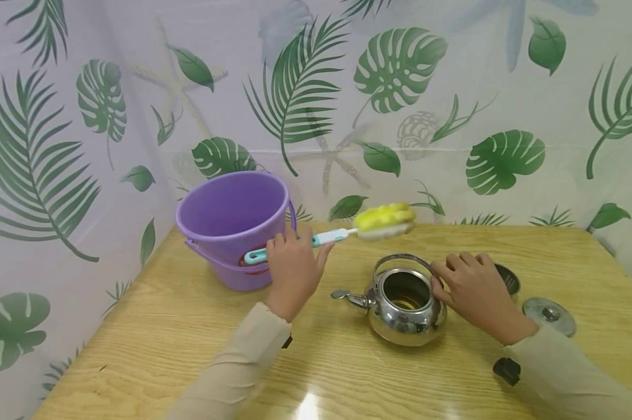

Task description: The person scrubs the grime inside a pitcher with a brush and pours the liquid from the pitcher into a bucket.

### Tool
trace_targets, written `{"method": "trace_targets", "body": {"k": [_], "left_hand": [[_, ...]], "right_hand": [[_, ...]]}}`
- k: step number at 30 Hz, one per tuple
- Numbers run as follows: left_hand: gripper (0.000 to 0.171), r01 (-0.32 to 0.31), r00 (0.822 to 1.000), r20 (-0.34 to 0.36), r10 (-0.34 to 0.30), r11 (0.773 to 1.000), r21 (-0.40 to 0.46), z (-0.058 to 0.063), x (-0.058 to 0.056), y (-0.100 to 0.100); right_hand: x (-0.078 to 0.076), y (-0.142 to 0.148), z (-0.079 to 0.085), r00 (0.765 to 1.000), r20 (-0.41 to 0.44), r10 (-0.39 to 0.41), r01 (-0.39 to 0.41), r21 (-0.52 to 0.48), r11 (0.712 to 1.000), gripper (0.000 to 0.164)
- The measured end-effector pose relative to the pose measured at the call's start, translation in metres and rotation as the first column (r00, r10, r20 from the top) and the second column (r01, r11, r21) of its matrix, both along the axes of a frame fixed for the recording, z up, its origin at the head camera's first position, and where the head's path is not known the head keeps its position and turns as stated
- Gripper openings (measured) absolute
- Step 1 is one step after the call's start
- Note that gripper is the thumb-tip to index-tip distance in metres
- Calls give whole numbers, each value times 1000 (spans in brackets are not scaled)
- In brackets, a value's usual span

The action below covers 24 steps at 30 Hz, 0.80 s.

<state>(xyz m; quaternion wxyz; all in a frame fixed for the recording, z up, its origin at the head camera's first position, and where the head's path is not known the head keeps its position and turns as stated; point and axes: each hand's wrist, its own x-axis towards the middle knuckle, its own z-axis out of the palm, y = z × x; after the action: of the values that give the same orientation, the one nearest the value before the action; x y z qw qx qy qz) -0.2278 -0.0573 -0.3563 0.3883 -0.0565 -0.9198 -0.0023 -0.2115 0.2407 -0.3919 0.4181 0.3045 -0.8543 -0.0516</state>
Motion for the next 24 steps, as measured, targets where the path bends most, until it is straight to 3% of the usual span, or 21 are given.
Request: {"method": "trace_targets", "body": {"k": [12,20,24], "left_hand": [[48,-16,986,165,12,1000,20,-23,-14,8],[52,-51,956,289,54,999,-17,-30,-18,13],[53,-49,949,310,59,998,-40,-35,-20,14]], "right_hand": [[-3,1,-3,1000,-17,4,-4,0,1000,46],[-3,1,-4,1000,-15,-4,4,-4,1000,46],[-3,1,-5,1000,-8,-13,13,-2,1000,45]]}}
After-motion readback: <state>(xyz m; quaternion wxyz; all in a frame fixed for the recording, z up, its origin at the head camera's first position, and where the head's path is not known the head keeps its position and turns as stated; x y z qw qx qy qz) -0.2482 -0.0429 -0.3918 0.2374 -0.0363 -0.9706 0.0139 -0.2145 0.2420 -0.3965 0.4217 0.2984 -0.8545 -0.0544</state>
